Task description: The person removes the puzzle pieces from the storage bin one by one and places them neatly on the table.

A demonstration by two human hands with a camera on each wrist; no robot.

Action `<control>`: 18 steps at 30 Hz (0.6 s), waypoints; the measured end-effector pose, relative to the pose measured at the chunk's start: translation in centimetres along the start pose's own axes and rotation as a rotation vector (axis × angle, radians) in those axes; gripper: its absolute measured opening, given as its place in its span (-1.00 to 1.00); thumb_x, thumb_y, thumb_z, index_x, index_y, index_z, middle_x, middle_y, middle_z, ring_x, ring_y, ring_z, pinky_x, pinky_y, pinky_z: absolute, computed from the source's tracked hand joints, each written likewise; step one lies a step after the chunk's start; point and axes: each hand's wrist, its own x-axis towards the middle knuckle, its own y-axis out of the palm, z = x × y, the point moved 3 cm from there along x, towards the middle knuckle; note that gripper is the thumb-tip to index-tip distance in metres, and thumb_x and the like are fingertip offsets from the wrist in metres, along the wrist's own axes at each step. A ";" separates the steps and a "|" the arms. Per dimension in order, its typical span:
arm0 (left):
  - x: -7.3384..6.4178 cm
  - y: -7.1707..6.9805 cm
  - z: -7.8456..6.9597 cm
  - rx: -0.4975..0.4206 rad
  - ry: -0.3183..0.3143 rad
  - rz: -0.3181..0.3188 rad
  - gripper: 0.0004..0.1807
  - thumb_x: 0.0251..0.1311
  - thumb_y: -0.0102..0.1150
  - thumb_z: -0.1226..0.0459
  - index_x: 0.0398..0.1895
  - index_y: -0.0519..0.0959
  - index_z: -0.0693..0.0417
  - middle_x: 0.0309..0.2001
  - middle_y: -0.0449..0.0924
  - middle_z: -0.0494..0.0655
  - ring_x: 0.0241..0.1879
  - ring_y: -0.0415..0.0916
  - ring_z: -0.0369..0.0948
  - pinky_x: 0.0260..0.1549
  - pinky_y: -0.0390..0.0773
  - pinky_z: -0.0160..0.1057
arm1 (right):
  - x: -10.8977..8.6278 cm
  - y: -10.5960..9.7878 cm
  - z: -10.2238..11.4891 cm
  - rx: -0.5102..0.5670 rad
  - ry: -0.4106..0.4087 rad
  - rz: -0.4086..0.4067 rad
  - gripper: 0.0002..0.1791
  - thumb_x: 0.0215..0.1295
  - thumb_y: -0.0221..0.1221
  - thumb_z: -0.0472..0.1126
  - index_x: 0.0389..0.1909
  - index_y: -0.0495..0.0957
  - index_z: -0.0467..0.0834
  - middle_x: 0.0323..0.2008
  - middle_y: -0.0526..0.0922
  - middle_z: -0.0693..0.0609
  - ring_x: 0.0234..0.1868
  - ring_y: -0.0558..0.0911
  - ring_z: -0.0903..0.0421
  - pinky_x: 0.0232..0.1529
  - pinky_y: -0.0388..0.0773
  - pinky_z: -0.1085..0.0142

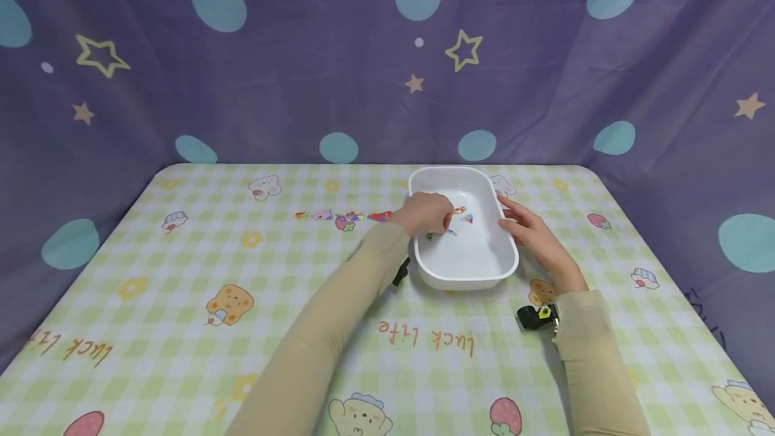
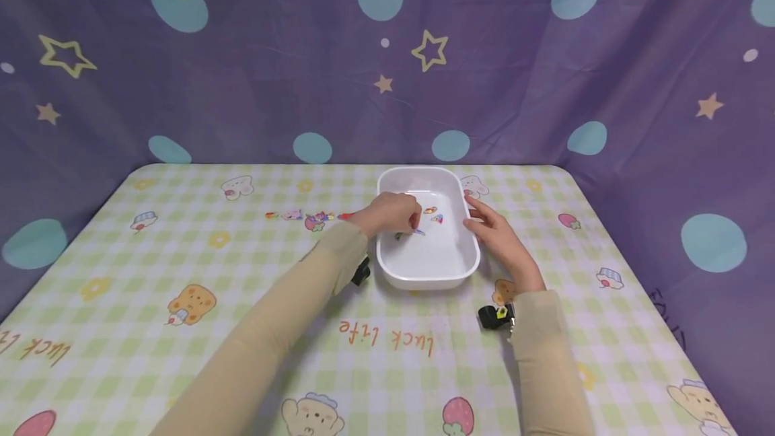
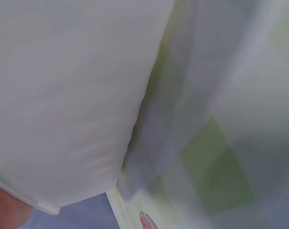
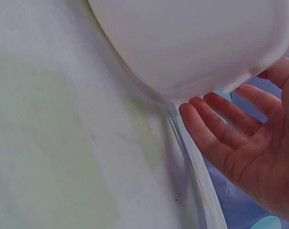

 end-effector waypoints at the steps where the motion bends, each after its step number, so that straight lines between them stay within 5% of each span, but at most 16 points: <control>1: 0.0 0.0 0.0 0.001 0.001 -0.005 -0.92 -0.17 0.15 0.23 -0.61 0.46 -0.18 -0.49 0.44 -0.35 -0.43 0.35 -0.32 -0.42 0.30 -0.27 | 0.0 0.0 0.0 0.001 0.002 0.000 -0.39 0.20 -0.02 -0.11 0.26 0.01 -0.02 0.08 0.24 -0.22 -0.15 0.44 0.22 -0.29 0.45 0.41; 18: -0.1 0.1 -0.1 0.005 -0.021 -0.009 -0.93 -0.16 0.17 0.23 -0.65 0.49 -0.16 -0.56 0.46 -0.31 -0.47 0.37 -0.30 -0.41 0.33 -0.28 | 0.2 0.1 -0.1 0.015 -0.017 0.004 -0.39 0.20 -0.03 -0.14 0.27 0.00 -0.06 0.10 0.22 -0.26 -0.13 0.43 0.16 -0.29 0.46 0.39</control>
